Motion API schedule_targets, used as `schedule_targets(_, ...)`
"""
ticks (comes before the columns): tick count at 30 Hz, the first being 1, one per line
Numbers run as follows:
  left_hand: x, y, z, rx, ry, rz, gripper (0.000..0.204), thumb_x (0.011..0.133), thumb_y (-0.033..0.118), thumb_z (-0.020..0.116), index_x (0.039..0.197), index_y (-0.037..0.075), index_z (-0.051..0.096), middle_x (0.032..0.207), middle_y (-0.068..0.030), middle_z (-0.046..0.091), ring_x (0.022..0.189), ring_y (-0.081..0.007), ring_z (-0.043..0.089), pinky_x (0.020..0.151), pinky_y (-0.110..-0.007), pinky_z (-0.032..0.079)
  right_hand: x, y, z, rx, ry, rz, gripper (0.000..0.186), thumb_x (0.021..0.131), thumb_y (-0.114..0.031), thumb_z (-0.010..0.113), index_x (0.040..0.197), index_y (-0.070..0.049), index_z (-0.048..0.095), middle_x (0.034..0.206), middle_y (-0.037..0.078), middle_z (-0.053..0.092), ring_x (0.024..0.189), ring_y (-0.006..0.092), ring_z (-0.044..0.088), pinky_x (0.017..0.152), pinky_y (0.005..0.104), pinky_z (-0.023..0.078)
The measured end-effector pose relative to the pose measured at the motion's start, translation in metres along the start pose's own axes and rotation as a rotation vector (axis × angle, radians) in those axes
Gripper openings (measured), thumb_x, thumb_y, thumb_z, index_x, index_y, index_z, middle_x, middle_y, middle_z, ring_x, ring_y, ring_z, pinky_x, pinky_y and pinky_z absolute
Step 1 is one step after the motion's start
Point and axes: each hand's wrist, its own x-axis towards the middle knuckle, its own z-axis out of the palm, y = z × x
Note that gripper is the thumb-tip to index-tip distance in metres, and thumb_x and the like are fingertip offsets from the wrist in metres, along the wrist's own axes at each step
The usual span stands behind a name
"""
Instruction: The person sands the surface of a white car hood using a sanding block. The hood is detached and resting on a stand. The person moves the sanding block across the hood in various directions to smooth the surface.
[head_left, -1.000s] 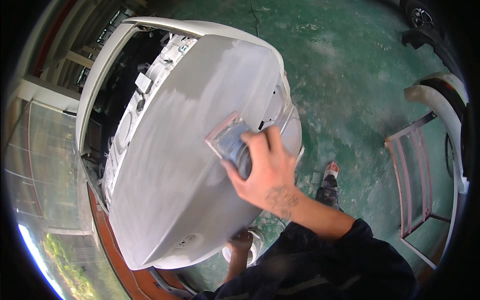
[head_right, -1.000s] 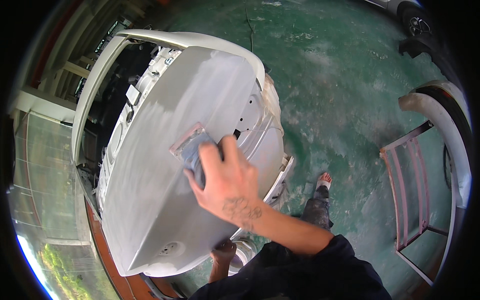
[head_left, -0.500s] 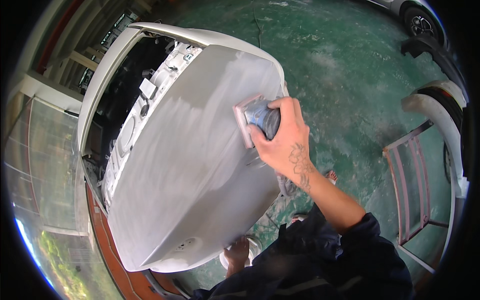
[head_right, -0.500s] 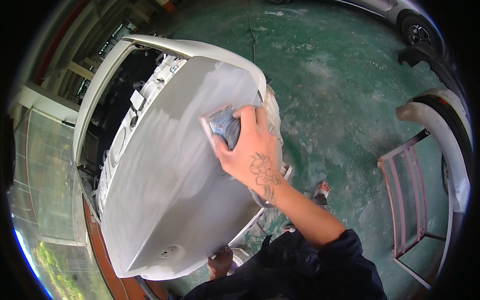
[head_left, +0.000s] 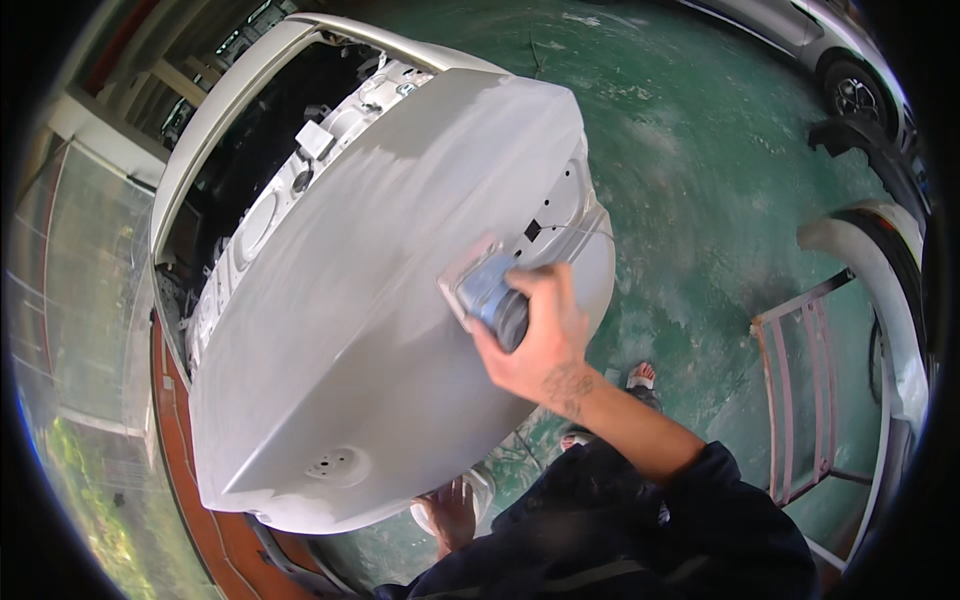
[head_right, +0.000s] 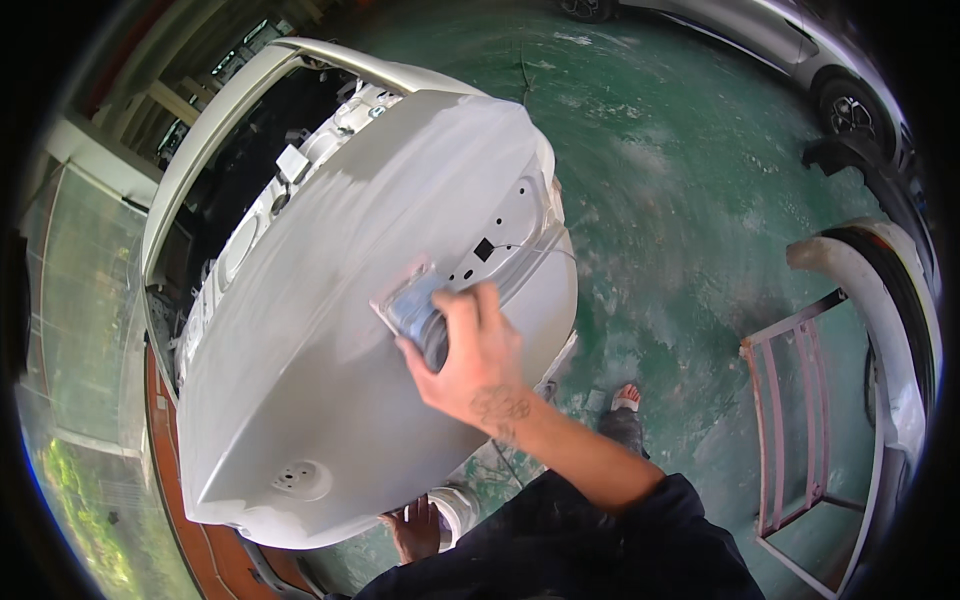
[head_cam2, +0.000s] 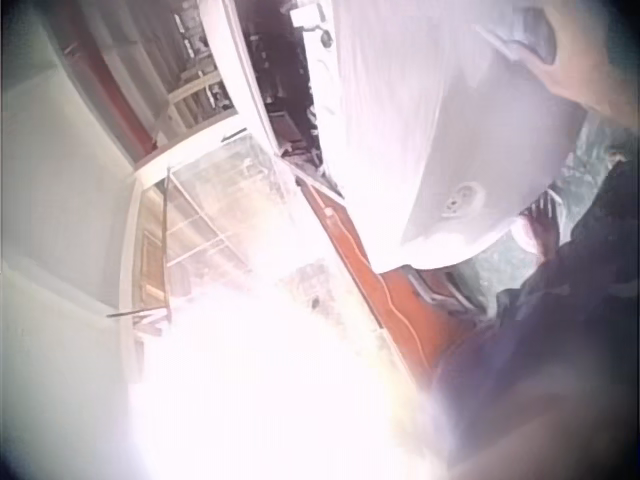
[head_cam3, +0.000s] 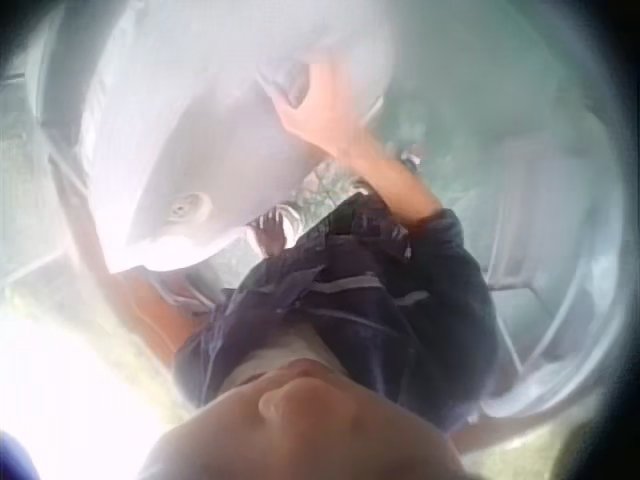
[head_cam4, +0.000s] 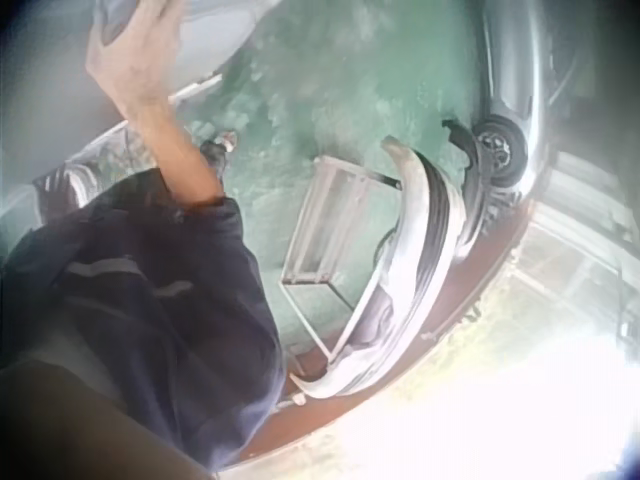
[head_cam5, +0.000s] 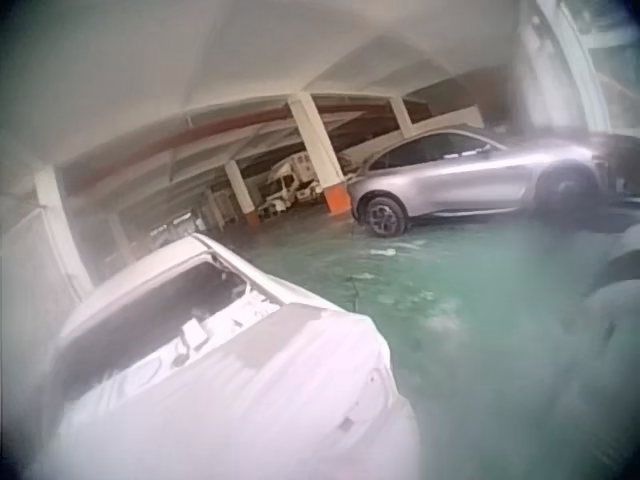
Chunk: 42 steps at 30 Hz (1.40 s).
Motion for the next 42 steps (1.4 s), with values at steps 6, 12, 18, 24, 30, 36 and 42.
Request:
schedule_targets(6,-0.017,-0.009,0.032,-0.131,-0.020,0.178,0.071,0.103,0.074,0.048,0.150,0.020,0.047,0.133,-0.0071,0.053,0.110,-0.0273,0.052,0.096,-0.043,0.048,0.088,0.007,-0.027,-0.168,-0.061,-0.211,0.054,0.075,-0.012,0.088,0.118,-0.007,0.056,0.111,0.017,0.057,0.083,0.0375,0.069,0.068,0.0453,0.059)
schedule_targets(12,-0.017,-0.011,0.043,-0.238,0.001,0.284,0.063,0.104,0.069,0.051,0.145,0.022,0.051,0.123,-0.0033,0.056,0.094,-0.0219,0.055,0.079,-0.038,0.049,0.061,-0.019,-0.014,-0.401,-0.262,-1.124,0.033,0.080,-0.012,0.075,0.110,-0.014,0.061,0.098,0.013,0.058,0.069,0.0205,0.062,0.051,0.0296,0.055)
schedule_targets(18,-0.028,-0.011,0.048,-0.252,0.001,0.400,0.064,0.105,0.070,0.048,0.146,0.021,0.051,0.128,-0.0017,0.058,0.100,-0.0208,0.058,0.077,-0.037,0.048,0.147,0.053,-0.063,-0.473,-0.352,-1.355,0.033,0.079,-0.015,0.072,0.111,-0.016,0.064,0.100,0.017,0.061,0.075,0.0236,0.063,0.056,0.0287,0.058)
schedule_targets(24,-0.026,-0.011,0.074,-0.294,0.037,0.510,0.065,0.104,0.071,0.048,0.143,0.020,0.052,0.122,-0.0013,0.061,0.100,-0.0198,0.059,0.074,-0.037,0.049,0.162,0.041,-0.061,-0.454,-0.281,-1.383,0.031,0.081,-0.019,0.070,0.111,-0.019,0.064,0.098,0.014,0.060,0.073,0.0217,0.061,0.054,0.0274,0.056)
schedule_targets(30,-0.008,-0.013,0.068,-0.253,0.027,0.598,0.062,0.109,0.066,0.042,0.144,0.016,0.050,0.112,-0.0020,0.063,0.084,-0.0180,0.058,0.063,-0.034,0.045,0.106,-0.001,-0.022,-0.304,-0.209,-1.377,0.022,0.082,-0.014,0.069,0.103,-0.018,0.063,0.094,0.011,0.060,0.064,0.0160,0.054,0.047,0.0238,0.044)
schedule_targets(36,-0.032,-0.004,0.065,-0.285,0.129,0.618,0.062,0.109,0.066,0.045,0.139,0.012,0.055,0.108,-0.0004,0.064,0.084,-0.0173,0.056,0.064,-0.034,0.042,0.147,0.075,-0.048,-0.307,-0.138,-1.333,0.022,0.083,-0.015,0.069,0.105,-0.019,0.065,0.097,0.015,0.059,0.065,0.0188,0.056,0.048,0.0261,0.048)
schedule_targets(42,-0.033,0.001,0.091,-0.411,0.119,0.650,0.075,0.109,0.063,0.046,0.161,0.010,0.040,0.160,-0.0071,0.048,0.139,-0.0287,0.051,0.114,-0.045,0.043,0.173,0.132,-0.068,-0.337,-0.107,-1.278,0.032,0.080,-0.012,0.073,0.111,-0.020,0.067,0.101,0.017,0.061,0.065,0.0214,0.057,0.047,0.0272,0.052)
